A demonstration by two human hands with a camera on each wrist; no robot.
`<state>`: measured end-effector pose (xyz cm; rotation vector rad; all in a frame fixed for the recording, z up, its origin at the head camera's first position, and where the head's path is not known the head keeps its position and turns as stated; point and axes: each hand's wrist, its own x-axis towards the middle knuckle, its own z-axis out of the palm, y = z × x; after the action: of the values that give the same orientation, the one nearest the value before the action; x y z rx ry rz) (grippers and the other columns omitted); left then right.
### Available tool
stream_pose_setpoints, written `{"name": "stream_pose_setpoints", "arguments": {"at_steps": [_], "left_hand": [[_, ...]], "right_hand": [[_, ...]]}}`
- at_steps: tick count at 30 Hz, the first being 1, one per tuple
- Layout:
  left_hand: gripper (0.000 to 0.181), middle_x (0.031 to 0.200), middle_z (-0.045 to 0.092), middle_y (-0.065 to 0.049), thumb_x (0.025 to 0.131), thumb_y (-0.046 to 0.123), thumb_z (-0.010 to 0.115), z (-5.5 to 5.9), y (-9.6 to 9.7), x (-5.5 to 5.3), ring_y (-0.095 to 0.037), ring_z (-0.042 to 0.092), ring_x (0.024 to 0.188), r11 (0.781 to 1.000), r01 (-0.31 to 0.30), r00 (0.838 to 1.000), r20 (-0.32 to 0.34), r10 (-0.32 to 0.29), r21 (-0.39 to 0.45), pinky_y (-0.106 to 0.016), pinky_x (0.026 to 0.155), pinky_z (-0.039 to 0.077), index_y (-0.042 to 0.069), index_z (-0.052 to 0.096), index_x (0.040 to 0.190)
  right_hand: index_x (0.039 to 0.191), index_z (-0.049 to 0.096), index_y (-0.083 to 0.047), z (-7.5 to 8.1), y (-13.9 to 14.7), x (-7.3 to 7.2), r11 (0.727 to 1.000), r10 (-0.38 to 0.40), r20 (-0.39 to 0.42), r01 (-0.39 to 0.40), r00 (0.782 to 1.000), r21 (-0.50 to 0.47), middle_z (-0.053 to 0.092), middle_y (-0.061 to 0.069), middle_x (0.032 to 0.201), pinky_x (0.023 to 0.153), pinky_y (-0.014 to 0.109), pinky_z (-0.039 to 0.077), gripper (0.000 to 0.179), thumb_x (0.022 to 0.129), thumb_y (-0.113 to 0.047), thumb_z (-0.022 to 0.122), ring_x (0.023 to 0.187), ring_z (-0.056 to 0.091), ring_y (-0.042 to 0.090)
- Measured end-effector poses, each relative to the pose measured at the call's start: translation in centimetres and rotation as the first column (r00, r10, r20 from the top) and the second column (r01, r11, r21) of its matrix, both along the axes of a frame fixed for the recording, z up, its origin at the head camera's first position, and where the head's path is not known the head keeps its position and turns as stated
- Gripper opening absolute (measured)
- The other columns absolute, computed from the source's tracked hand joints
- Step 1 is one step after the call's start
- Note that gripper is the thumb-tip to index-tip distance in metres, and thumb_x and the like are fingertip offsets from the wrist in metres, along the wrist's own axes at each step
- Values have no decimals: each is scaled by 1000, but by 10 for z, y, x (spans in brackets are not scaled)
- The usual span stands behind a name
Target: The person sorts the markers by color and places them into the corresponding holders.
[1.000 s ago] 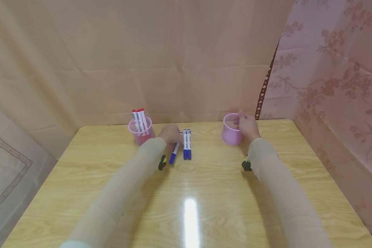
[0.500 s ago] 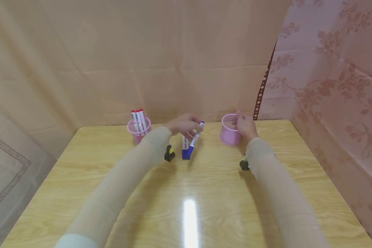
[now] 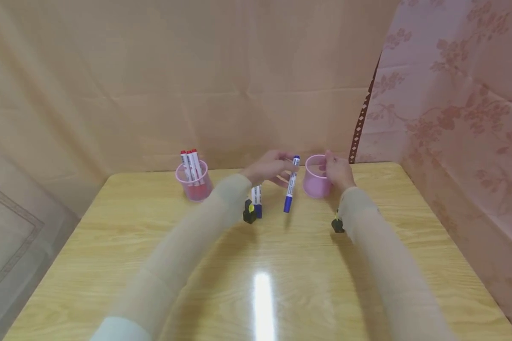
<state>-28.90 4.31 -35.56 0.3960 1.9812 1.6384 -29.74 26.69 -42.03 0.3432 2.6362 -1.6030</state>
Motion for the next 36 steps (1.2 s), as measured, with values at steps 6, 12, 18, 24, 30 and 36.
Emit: {"name": "stream_pose_setpoints", "arguments": {"at_steps": [6, 12, 18, 24, 30, 36], "left_hand": [[39, 111, 66, -20, 95, 5, 67, -2, 20, 1, -37, 69, 92, 999, -10, 1000, 26, 9, 42, -54, 88, 57, -2, 55, 132], [40, 104, 65, -14, 96, 6, 65, -6, 27, -3, -45, 65, 104, 999, 26, 996, 79, -29, 33, -59, 95, 52, -3, 53, 134], [31, 123, 63, -23, 98, 6, 63, -6, 28, -7, -42, 67, 99, 995, 95, 988, 123, -92, -19, -56, 94, 54, -4, 55, 126], [23, 124, 61, -23, 98, 9, 62, 1, 30, -13, -32, 69, 90, 982, 170, 977, 146, -156, -85, -52, 91, 57, 0, 59, 119], [33, 112, 64, -18, 99, 9, 61, 6, 38, -15, -30, 68, 90, 999, -38, 999, 40, 36, 35, -44, 78, 62, -3, 55, 129], [32, 105, 62, -13, 100, 10, 63, 11, 45, -15, -26, 68, 86, 958, -205, 972, -71, 223, 202, -46, 82, 61, 3, 51, 129]], "right_hand": [[137, 57, 3, -3, 5, -1, 1000, 4, 22, -4, 1000, 8, 58, 26, 136, 77, 35, 53, 80, 106, -60, 19, 125, 58, 40], [137, 57, 2, -2, 5, -2, 1000, 5, 32, -5, 999, 16, 58, 24, 137, 84, 40, 52, 80, 106, -60, 18, 126, 57, 40], [137, 56, 0, 0, 4, -2, 1000, 18, 48, -19, 999, 23, 58, 23, 139, 87, 42, 52, 79, 106, -60, 17, 125, 57, 40], [137, 57, 2, 1, 6, -2, 1000, 17, 38, -17, 999, -1, 58, 24, 138, 86, 42, 53, 79, 106, -60, 19, 124, 58, 40], [138, 56, 1, 4, 4, -3, 1000, 12, 59, -12, 998, 7, 58, 23, 138, 85, 42, 53, 80, 105, -61, 18, 125, 57, 39], [139, 55, 1, 5, 4, -2, 1000, 2, 56, -3, 998, 18, 57, 25, 137, 82, 41, 54, 82, 105, -62, 18, 123, 57, 39]]}}
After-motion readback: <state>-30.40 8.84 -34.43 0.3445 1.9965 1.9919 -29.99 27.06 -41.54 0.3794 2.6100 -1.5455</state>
